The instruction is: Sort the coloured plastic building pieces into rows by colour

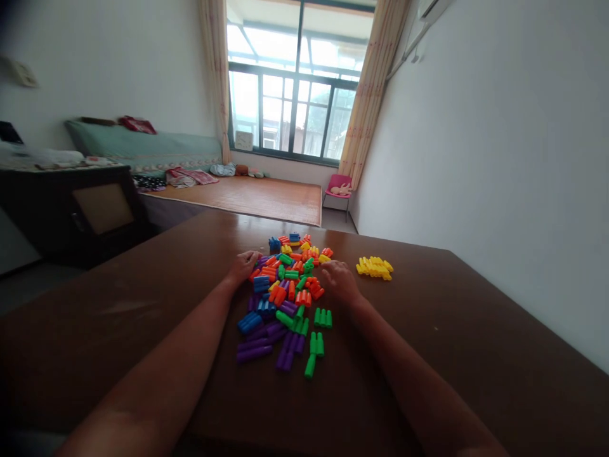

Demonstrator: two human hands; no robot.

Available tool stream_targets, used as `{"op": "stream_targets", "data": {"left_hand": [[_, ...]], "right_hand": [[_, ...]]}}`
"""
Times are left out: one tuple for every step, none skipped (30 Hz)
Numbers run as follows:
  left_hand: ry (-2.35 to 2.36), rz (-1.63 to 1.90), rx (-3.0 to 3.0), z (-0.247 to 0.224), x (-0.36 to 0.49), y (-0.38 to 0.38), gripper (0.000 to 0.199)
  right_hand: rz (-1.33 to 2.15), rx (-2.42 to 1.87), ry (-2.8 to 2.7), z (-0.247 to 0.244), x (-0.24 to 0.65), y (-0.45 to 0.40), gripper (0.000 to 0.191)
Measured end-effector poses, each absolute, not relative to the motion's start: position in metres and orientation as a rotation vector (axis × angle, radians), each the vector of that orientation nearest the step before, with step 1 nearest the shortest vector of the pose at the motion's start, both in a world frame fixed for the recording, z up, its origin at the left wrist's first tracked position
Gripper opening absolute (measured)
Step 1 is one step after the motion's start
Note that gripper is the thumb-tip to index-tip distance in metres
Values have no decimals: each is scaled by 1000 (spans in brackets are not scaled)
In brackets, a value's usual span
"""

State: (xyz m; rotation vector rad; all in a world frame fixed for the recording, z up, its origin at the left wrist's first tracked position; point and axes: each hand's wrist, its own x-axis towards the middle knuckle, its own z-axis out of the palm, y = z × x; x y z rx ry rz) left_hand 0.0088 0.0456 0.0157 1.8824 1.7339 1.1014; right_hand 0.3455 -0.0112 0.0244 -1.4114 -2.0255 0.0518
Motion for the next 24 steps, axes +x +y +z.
{"op": "stream_targets", "data": {"left_hand": [[1742, 1085, 1887, 16, 9, 45, 41], [1744, 1086, 1881, 16, 10, 44, 41], [1740, 1095, 1874, 16, 10, 44, 42], [1733, 1107, 1868, 15, 10, 43, 42], [1725, 1118, 1863, 15, 10, 43, 42], [1720, 1126, 1858, 14, 10, 43, 42], [1718, 1128, 1854, 14, 10, 43, 42], [1720, 1126, 1850, 13, 11, 43, 42], [1726, 1122, 1847, 13, 11, 43, 42], [1735, 1118, 1843, 13, 11, 43, 42], [1745, 1116, 1838, 12, 11, 43, 42], [1755, 1117, 1832, 12, 12, 42, 41], [1763, 1120, 1824, 13, 12, 42, 41], [1772, 1123, 1814, 13, 13, 41, 41], [1780, 1124, 1806, 14, 13, 41, 40], [1789, 1123, 1801, 14, 14, 40, 40], [1797, 1119, 1800, 15, 14, 39, 40], [1807, 1113, 1801, 16, 14, 39, 40], [1816, 1106, 1802, 16, 14, 39, 41], [1822, 1101, 1803, 16, 14, 39, 41], [1824, 1099, 1802, 16, 14, 39, 41], [1820, 1101, 1798, 16, 14, 40, 40], [1807, 1103, 1796, 15, 14, 41, 40], [1789, 1103, 1797, 14, 13, 42, 39]], "right_hand": [[42, -1410, -2087, 26, 328, -9, 33], [36, -1424, -2125, 29, 313, -6, 34], [51, -1445, -2147, 33, 300, -2, 34], [88, -1464, -2160, 37, 289, 3, 35], [140, -1473, -2175, 41, 280, 8, 36], [190, -1472, -2192, 46, 271, 14, 37], [218, -1471, -2209, 51, 263, 20, 39], [213, -1478, -2219, 55, 255, 26, 39], [171, -1493, -2222, 59, 247, 33, 37], [105, -1512, -2221, 62, 239, 40, 33], [36, -1533, -2224, 64, 231, 47, 30], [-19, -1561, -2232, 65, 224, 55, 27], [-54, -1603, -2240, 65, 218, 64, 26], [-71, -1669, -2239, 65, 213, 72, 26], [-70, -1764, -2223, 64, 208, 79, 28], [-55, -1874, -2190, 62, 204, 86, 31], [-33, -1978, -2142, 59, 201, 91, 34], [-2, -2050, -2097, 57, 199, 95, 36], [33, -2064, -2071, 55, 198, 98, 35], [69, -2008, -2072, 53, 197, 99, 31], [103, -1897, -2090, 52, 196, 100, 28], [137, -1754, -2105, 52, 197, 99, 26], [174, -1609, -2105, 53, 198, 98, 25], [208, -1487, -2090, 55, 200, 97, 26]]}}
